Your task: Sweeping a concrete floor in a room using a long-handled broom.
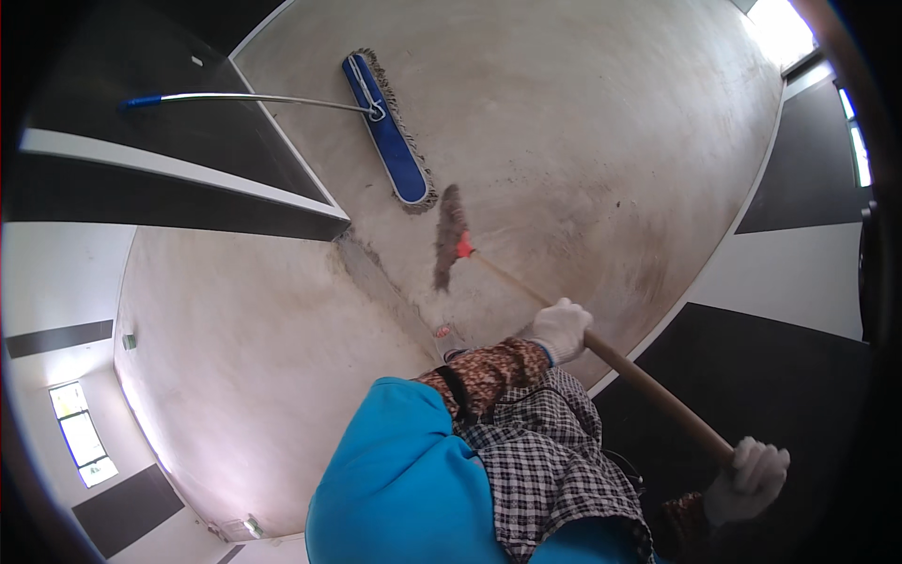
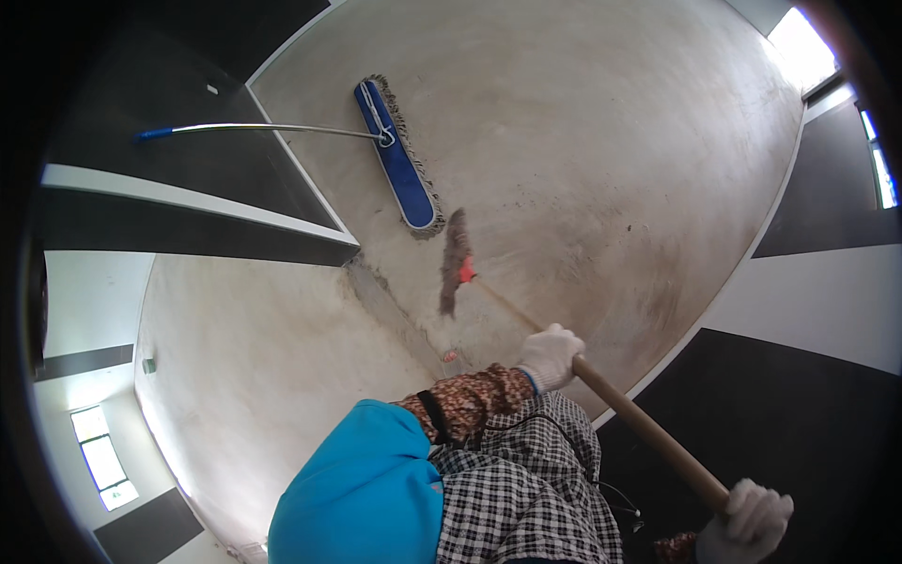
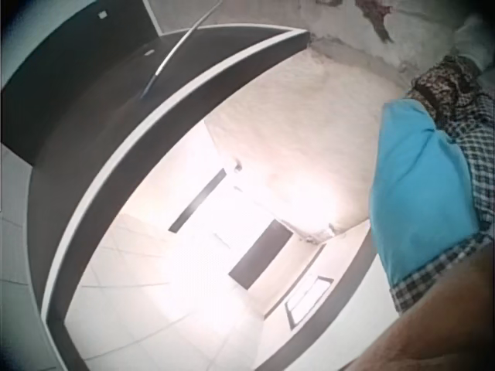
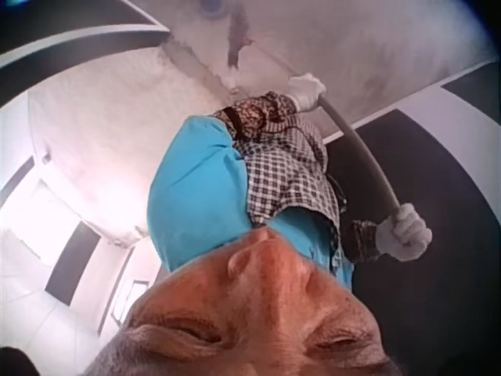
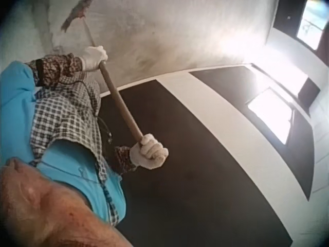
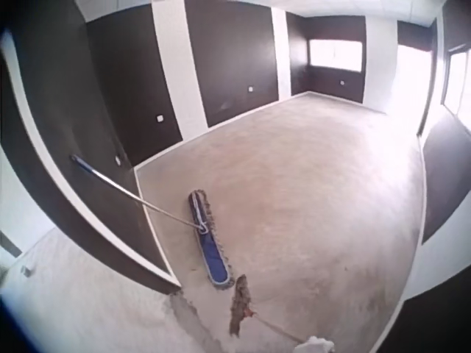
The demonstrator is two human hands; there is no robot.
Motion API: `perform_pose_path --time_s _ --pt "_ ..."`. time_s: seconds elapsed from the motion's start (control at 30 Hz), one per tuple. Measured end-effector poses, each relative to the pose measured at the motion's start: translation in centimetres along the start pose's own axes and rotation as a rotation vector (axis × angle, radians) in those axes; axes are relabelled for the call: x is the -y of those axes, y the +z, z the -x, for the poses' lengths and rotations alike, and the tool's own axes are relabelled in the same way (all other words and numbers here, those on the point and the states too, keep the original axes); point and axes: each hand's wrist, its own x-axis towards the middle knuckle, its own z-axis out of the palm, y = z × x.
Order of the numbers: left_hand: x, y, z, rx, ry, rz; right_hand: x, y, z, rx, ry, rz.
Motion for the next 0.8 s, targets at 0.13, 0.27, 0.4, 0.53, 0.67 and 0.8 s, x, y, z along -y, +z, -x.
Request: perform_pose_path --time_s 0.13,0.27,0.4,0.53,0.67,0.8 --pt "7.6 2.9 1.2 0.173 -0.183 -0.205 -9.3 2.0 -1.6 -0.081 0.185 -0.111" --pt "8.9 7.1 0.4 0.159 -0.165 -0.128 -11.1 2.2 -1.7 0.05 0.26 -0.085" --pt "1.1 9.3 -4.5 0.07 -0.029 0.094 -5.3 0.5 -2.5 0.034 0.04 -0.001" --pt "-5.0 10.8 -9.6 0.017 0.113 0.158 -1.6 0.2 -3.7 0.239 -0.161 0.154" --pt "-8.0 6.5 -8.0 -0.085 0.173 0.149 1.5 -5.0 -2.8 0.163 -0.321 -0.047" --pt "-5.5 5.5 -5.0 -0.042 0.016 0.005 -0.2 -9.7 -0.9 -0.354 -0.241 -0.131"
